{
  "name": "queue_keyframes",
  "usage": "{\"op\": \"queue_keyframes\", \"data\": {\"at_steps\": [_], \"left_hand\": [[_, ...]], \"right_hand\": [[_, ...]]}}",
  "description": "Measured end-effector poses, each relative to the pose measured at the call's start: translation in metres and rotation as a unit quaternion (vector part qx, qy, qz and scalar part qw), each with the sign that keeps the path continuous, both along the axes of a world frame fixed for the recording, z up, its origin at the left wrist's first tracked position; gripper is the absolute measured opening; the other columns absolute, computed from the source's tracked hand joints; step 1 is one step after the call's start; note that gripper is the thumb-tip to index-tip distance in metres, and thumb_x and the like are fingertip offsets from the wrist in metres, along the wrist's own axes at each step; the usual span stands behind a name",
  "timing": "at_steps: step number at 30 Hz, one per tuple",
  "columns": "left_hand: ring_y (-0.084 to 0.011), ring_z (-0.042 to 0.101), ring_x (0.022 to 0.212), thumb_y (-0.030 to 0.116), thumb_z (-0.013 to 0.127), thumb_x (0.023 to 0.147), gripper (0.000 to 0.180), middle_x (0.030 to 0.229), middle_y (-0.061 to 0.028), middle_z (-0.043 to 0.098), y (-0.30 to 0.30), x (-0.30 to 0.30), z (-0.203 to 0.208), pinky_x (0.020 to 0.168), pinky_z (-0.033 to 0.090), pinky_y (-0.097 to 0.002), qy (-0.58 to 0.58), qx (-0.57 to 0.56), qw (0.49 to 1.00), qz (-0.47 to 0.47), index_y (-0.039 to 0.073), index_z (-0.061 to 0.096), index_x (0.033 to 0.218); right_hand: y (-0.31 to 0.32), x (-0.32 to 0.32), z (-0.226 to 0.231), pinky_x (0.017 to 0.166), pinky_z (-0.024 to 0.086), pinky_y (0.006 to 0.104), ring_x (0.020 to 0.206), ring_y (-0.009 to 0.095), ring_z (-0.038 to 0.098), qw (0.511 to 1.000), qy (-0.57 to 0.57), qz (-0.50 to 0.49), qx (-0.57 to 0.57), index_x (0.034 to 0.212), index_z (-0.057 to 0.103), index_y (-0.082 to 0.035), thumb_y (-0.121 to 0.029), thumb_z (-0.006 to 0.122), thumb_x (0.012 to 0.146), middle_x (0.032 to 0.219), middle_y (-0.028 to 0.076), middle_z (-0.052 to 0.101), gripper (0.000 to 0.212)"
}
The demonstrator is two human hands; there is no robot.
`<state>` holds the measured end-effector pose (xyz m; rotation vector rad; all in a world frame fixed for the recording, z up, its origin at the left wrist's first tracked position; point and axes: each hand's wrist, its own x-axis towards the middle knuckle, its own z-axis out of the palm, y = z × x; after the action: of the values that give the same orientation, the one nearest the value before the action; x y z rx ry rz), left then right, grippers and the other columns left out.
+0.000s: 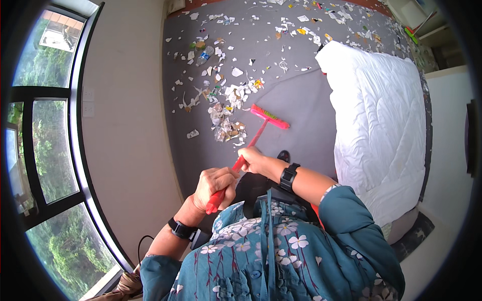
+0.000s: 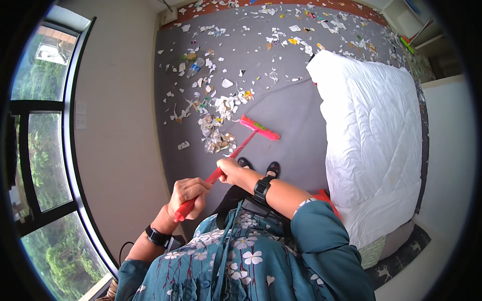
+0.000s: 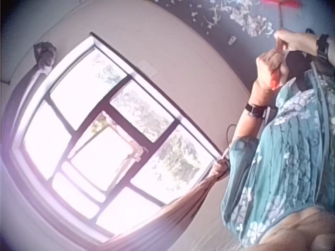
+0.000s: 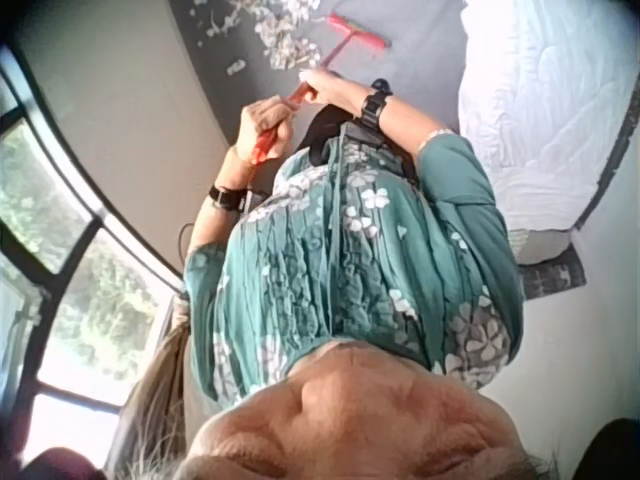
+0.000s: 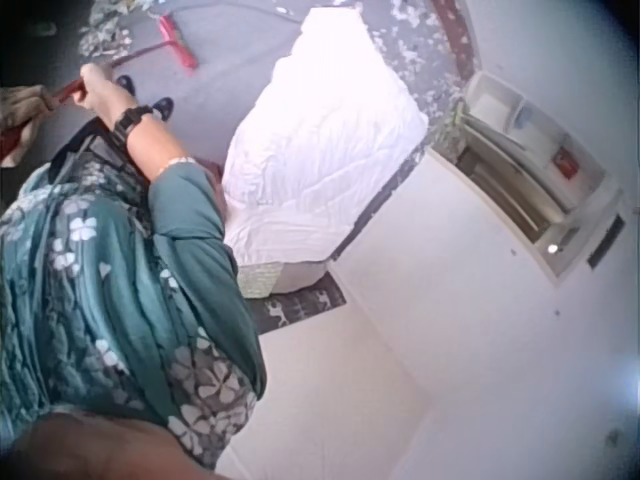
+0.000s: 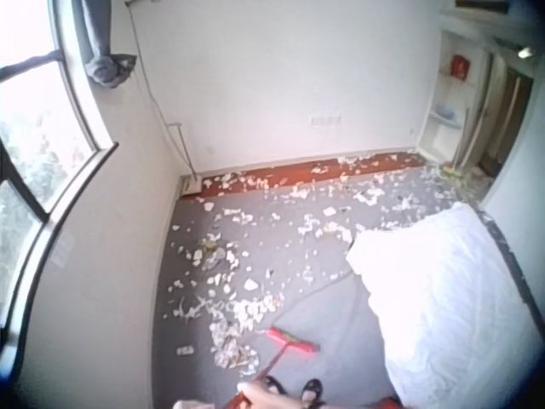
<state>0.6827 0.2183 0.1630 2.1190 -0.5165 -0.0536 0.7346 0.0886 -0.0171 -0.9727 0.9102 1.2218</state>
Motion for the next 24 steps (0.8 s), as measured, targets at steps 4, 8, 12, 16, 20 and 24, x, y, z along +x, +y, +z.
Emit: {"op": "queue_keyframes", "data": {"at_steps": [4, 8, 12, 16, 20, 24], "left_hand": [[-0.0239, 0.064, 0.054, -0.006, 0.053, 0.067, 0.010, 0.075, -0.0111, 0.067, 0.013, -0.007, 0.021, 0.051, 0.051, -0.0324, -0.024, 0.008, 1.000, 0.019, 0.003, 0.057, 0.068], [-0.0203, 0.060, 0.050, -0.002, 0.058, 0.067, 0.010, 0.074, -0.0068, 0.066, 0.004, -0.006, 0.059, 0.046, 0.047, -0.0316, -0.061, 0.039, 0.997, -0.013, 0.007, 0.057, 0.070], [-0.0191, 0.055, 0.045, -0.002, 0.059, 0.061, 0.012, 0.074, -0.0072, 0.066, 0.000, -0.016, 0.067, 0.043, 0.042, -0.0316, -0.064, 0.027, 0.997, -0.044, 0.007, 0.056, 0.068], [-0.0203, 0.053, 0.045, -0.004, 0.055, 0.057, 0.012, 0.075, -0.0087, 0.067, -0.012, -0.018, 0.047, 0.045, 0.043, -0.0318, -0.066, -0.007, 0.997, -0.048, 0.006, 0.054, 0.064], [-0.0234, 0.057, 0.048, -0.006, 0.052, 0.059, 0.012, 0.076, -0.0098, 0.068, -0.018, -0.013, 0.018, 0.047, 0.045, -0.0333, -0.027, -0.050, 0.998, -0.032, 0.004, 0.056, 0.065], [-0.0231, 0.059, 0.050, -0.005, 0.056, 0.063, 0.011, 0.076, -0.0089, 0.067, -0.010, -0.018, 0.021, 0.048, 0.046, -0.0326, -0.015, -0.007, 0.999, -0.040, 0.004, 0.059, 0.069]], "right_hand": [[0.027, -0.004, 0.025, 0.038, 0.034, 0.0253, 0.045, 0.012, 0.044, 0.994, 0.035, 0.079, 0.065, 0.070, 0.051, -0.012, -0.009, 0.055, 0.086, 0.061, 0.002, 0.050, 0.016], [0.032, -0.017, 0.056, 0.039, 0.036, 0.0249, 0.045, 0.012, 0.044, 0.990, 0.057, 0.036, 0.126, 0.070, 0.052, -0.013, -0.010, 0.058, 0.087, 0.060, 0.000, 0.051, 0.018], [0.008, -0.019, 0.077, 0.044, 0.040, 0.0263, 0.049, 0.012, 0.047, 0.990, 0.062, 0.041, 0.116, 0.073, 0.053, -0.012, -0.010, 0.058, 0.090, 0.066, 0.001, 0.055, 0.018], [-0.022, -0.027, 0.064, 0.043, 0.039, 0.0260, 0.049, 0.012, 0.049, 0.996, 0.058, -0.019, 0.058, 0.076, 0.053, -0.011, -0.008, 0.058, 0.090, 0.068, 0.002, 0.055, 0.015], [-0.038, -0.031, 0.031, 0.040, 0.037, 0.0257, 0.047, 0.013, 0.049, 0.997, 0.058, -0.038, 0.046, 0.076, 0.054, -0.011, -0.007, 0.058, 0.090, 0.066, 0.002, 0.055, 0.015], [-0.020, -0.031, 0.023, 0.039, 0.036, 0.0259, 0.047, 0.013, 0.049, 0.993, 0.097, 0.004, 0.070, 0.075, 0.054, -0.011, -0.007, 0.059, 0.089, 0.064, 0.002, 0.053, 0.016]]}}
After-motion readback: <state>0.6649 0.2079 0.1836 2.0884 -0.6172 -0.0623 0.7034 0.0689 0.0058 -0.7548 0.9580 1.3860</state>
